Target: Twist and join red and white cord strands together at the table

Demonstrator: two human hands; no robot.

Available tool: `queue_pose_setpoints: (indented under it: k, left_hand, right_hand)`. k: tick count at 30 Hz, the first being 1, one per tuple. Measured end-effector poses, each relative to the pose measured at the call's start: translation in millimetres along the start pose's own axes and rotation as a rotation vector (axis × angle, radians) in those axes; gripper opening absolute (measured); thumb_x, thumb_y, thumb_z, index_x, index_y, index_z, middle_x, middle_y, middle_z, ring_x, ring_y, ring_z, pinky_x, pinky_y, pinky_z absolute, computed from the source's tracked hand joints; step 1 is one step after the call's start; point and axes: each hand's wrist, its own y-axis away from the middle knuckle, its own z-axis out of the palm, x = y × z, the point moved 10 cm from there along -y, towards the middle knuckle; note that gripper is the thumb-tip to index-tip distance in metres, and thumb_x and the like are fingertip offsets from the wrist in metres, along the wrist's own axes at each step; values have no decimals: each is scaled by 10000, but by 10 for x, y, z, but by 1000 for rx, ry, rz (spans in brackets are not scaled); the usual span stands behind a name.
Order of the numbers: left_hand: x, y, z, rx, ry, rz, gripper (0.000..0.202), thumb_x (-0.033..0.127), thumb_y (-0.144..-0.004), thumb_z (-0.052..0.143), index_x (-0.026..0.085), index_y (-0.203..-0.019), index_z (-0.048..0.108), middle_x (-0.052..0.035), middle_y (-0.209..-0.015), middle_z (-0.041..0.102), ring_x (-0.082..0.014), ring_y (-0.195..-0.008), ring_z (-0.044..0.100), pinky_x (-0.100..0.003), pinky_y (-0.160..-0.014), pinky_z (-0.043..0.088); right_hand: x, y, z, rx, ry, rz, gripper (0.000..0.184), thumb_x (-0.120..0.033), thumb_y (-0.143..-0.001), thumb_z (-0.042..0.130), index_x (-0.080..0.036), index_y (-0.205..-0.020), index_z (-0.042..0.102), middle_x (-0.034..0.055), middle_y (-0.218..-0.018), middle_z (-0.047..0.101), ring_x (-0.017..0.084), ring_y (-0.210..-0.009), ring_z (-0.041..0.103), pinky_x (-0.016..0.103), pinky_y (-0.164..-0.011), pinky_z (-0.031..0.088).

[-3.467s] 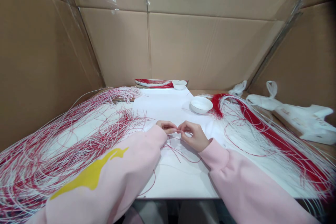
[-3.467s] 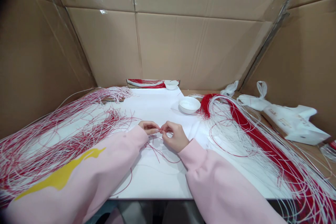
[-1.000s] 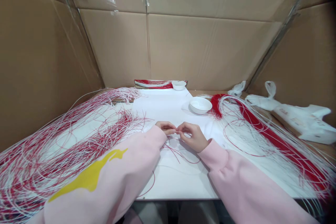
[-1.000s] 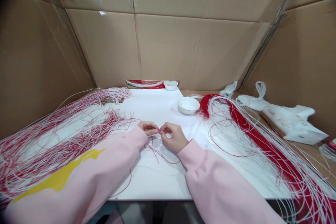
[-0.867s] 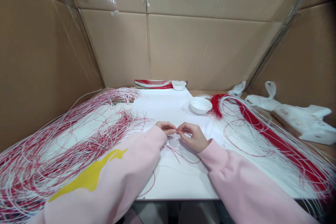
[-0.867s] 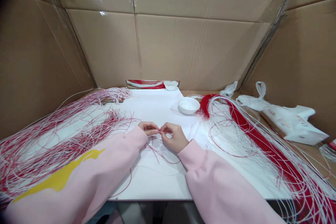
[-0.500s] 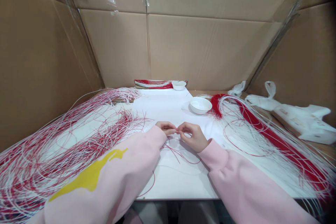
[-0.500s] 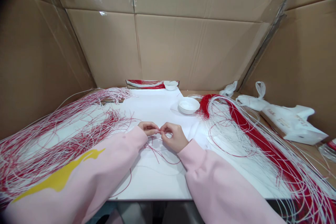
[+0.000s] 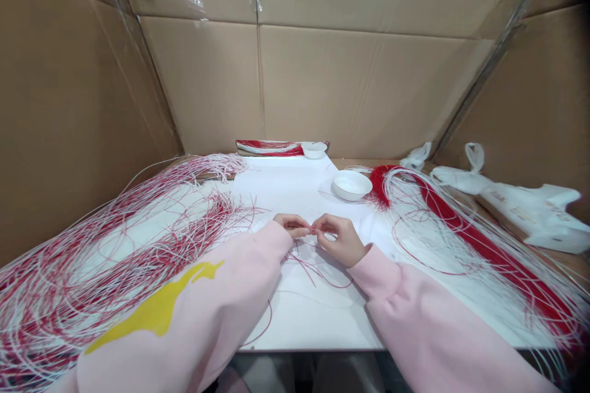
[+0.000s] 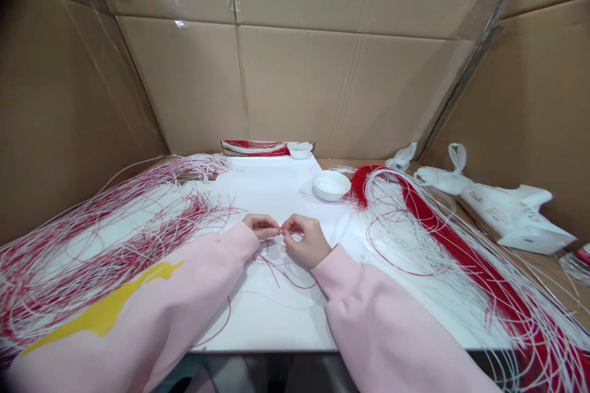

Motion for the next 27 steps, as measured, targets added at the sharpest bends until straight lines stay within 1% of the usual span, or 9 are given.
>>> queue_pose_setpoints:
  k: [12,27]
  left_hand:
    - [-24,3,-1,8,10,-30,418,360,-308,806,103,-592,637,-23,-580,639,-84,-570,576,-179,-583,427]
    - [-17,-4,-16,8,-44,-20,443,393,-314,797,99,-604,636,-27,-582,629,-85,-565,558,-184,-570,412]
  right_hand:
    - [25,8,21,-12,-35,7,51,-109,-682,487,-149,-663,513,38,-698,604,136,-636,591,267,-641,517]
    - [25,11,34,-19,-3,-5,55,-114,-681,481,-146,-658,519,32,-685,600,128,-629,583,255,-631,510]
